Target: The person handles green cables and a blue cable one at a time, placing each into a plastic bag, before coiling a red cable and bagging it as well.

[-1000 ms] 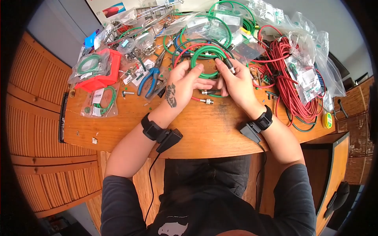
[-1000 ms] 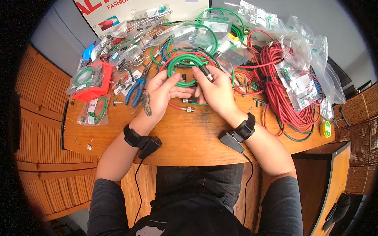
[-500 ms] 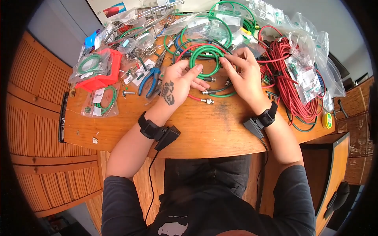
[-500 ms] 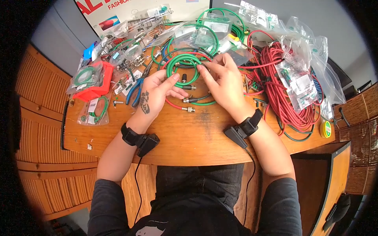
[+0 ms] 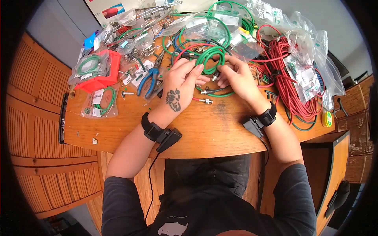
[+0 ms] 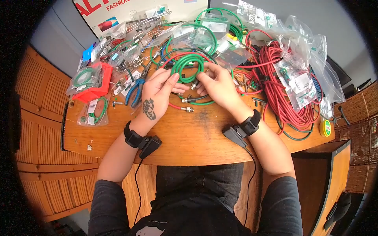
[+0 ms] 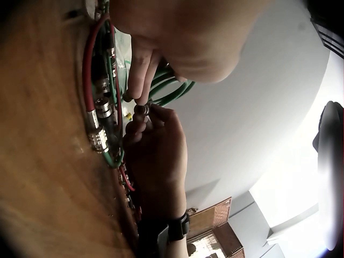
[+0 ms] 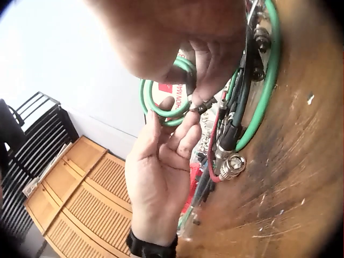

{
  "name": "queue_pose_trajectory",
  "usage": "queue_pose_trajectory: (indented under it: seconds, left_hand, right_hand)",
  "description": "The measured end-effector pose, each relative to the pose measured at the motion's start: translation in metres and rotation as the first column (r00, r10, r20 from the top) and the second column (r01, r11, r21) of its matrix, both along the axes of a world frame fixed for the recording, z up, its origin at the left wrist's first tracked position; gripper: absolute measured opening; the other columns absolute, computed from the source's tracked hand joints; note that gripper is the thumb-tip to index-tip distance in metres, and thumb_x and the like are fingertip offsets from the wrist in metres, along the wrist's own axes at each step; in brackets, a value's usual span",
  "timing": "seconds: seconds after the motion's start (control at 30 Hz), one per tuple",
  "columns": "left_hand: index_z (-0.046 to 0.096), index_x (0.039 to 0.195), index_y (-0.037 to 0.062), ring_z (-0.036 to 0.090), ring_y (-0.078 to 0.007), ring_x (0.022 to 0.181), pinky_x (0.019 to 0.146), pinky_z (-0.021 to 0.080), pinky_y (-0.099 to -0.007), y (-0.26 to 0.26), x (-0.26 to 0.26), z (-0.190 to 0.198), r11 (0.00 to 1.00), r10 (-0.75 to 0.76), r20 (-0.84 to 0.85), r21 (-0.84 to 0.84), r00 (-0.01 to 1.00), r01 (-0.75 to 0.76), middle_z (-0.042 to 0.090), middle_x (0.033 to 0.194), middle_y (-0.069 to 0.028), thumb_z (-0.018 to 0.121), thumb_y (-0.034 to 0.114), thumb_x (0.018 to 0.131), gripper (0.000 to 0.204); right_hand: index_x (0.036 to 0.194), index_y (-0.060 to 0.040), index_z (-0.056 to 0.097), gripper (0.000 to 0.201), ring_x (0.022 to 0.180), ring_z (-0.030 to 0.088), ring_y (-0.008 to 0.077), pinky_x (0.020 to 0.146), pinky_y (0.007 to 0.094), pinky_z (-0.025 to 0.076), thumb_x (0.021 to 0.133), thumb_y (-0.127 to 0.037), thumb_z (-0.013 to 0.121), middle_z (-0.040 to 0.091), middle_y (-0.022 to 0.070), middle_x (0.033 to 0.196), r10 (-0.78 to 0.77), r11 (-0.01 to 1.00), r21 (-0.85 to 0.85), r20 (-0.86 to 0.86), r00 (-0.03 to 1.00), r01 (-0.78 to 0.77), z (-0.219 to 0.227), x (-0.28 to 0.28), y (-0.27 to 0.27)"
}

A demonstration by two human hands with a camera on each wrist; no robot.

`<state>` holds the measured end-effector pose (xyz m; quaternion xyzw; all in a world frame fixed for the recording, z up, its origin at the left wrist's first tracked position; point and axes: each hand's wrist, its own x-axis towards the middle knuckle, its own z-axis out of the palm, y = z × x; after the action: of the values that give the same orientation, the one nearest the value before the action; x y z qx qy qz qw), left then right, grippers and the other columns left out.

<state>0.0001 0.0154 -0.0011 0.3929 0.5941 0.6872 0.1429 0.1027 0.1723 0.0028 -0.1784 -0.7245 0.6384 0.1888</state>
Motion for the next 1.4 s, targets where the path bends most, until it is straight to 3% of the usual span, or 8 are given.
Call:
queue_pose_trajectory:
  seconds: [0.07,0.27,0.5,0.67,0.9,1.1,1.33,1.4]
  left_hand:
    - [0.060,0.113,-0.0102,0.071,-0.0197,0.079,0.066,0.058,-0.0263,-0.003,-0.001,0.001,0.998,-0.029,0.011,-0.047,1.000,0.029,0.054,0.096,-0.0090,0.054,0.014,0.100,0.028]
    - [0.062,0.112,-0.0090,0.066,-0.0143,0.075,0.065,0.052,-0.0240,-0.003,-0.002,-0.001,0.996,-0.059,-0.046,-0.069,0.997,0.056,0.054,0.097,-0.0078,0.053,0.013,0.101,0.027]
    - [0.063,0.110,-0.0080,0.058,-0.0109,0.077,0.072,0.048,-0.0246,0.000,0.003,-0.006,0.999,0.034,-0.108,-0.033,0.994,-0.038,0.056,0.098,-0.0058,0.055,0.011,0.100,0.023]
    - [0.064,0.113,-0.0061,0.059,-0.0109,0.084,0.076,0.048,-0.0246,0.002,-0.002,-0.017,0.999,0.011,-0.068,0.036,0.998,-0.009,0.058,0.100,-0.0054,0.056,0.012,0.099,0.024]
    - [0.063,0.119,-0.0024,0.061,-0.0129,0.099,0.085,0.049,-0.0265,0.001,0.000,-0.008,0.990,-0.136,0.078,0.033,0.988,0.134,0.065,0.113,-0.0072,0.052,0.009,0.100,0.024]
    - [0.058,0.122,-0.0066,0.063,-0.0146,0.101,0.087,0.050,-0.0288,-0.003,0.000,-0.009,0.989,-0.150,0.140,0.032,0.979,0.147,0.066,0.114,-0.0117,0.052,0.003,0.096,0.028]
    - [0.055,0.122,-0.0054,0.064,-0.0165,0.103,0.091,0.051,-0.0276,0.000,-0.002,-0.006,0.977,-0.211,0.197,0.038,0.957,0.208,0.066,0.113,-0.0118,0.063,0.000,0.092,0.031]
    - [0.058,0.115,-0.0038,0.066,-0.0114,0.086,0.074,0.055,-0.0233,0.002,0.001,-0.005,0.986,-0.132,0.116,0.115,0.984,0.119,0.068,0.100,-0.0089,0.067,0.006,0.091,0.027]
  right_hand:
    - [0.125,-0.0003,0.057,0.032,0.061,0.065,0.0134,0.058,0.0232,0.055,0.095,-0.013,0.054,0.065,0.0052,0.074,0.082,0.966,-0.243,-0.039,0.996,-0.089,-0.002,0.000,0.004]
    - [0.121,-0.0032,0.057,0.029,0.064,0.067,0.0168,0.062,0.0255,0.058,0.093,-0.010,0.053,0.066,0.0083,0.077,0.150,0.793,-0.574,-0.139,0.979,-0.203,0.003,0.001,0.004]
    - [0.117,-0.0039,0.058,0.023,0.077,0.071,0.0234,0.076,0.0322,0.061,0.095,-0.008,0.050,0.070,0.0161,0.088,0.191,0.642,-0.707,-0.227,0.955,-0.297,0.002,0.002,0.004]
    - [0.112,0.0012,0.058,0.022,0.087,0.071,0.0263,0.082,0.0336,0.060,0.097,-0.011,0.049,0.070,0.0196,0.095,0.258,0.408,-0.827,-0.302,0.918,-0.387,-0.005,0.000,0.009]
    - [0.108,0.0016,0.059,0.021,0.088,0.071,0.0271,0.083,0.0335,0.059,0.097,-0.013,0.049,0.070,0.0197,0.094,0.262,0.399,-0.821,-0.323,0.909,-0.407,-0.008,0.001,0.012]
    - [0.109,0.0014,0.059,0.019,0.089,0.071,0.0273,0.083,0.0327,0.059,0.097,-0.010,0.051,0.070,0.0188,0.094,0.229,0.511,-0.782,-0.276,0.933,-0.357,-0.007,0.003,0.003]
    - [0.112,-0.0011,0.062,0.020,0.090,0.069,0.0174,0.082,0.0283,0.058,0.099,-0.016,0.055,0.070,0.0101,0.099,0.205,0.590,-0.750,-0.219,0.954,-0.299,-0.002,0.003,-0.006]
    - [0.110,-0.0023,0.063,0.020,0.087,0.069,0.0138,0.080,0.0258,0.058,0.099,-0.018,0.057,0.070,0.0077,0.098,0.222,0.612,-0.739,-0.183,0.958,-0.283,-0.002,0.003,-0.006]
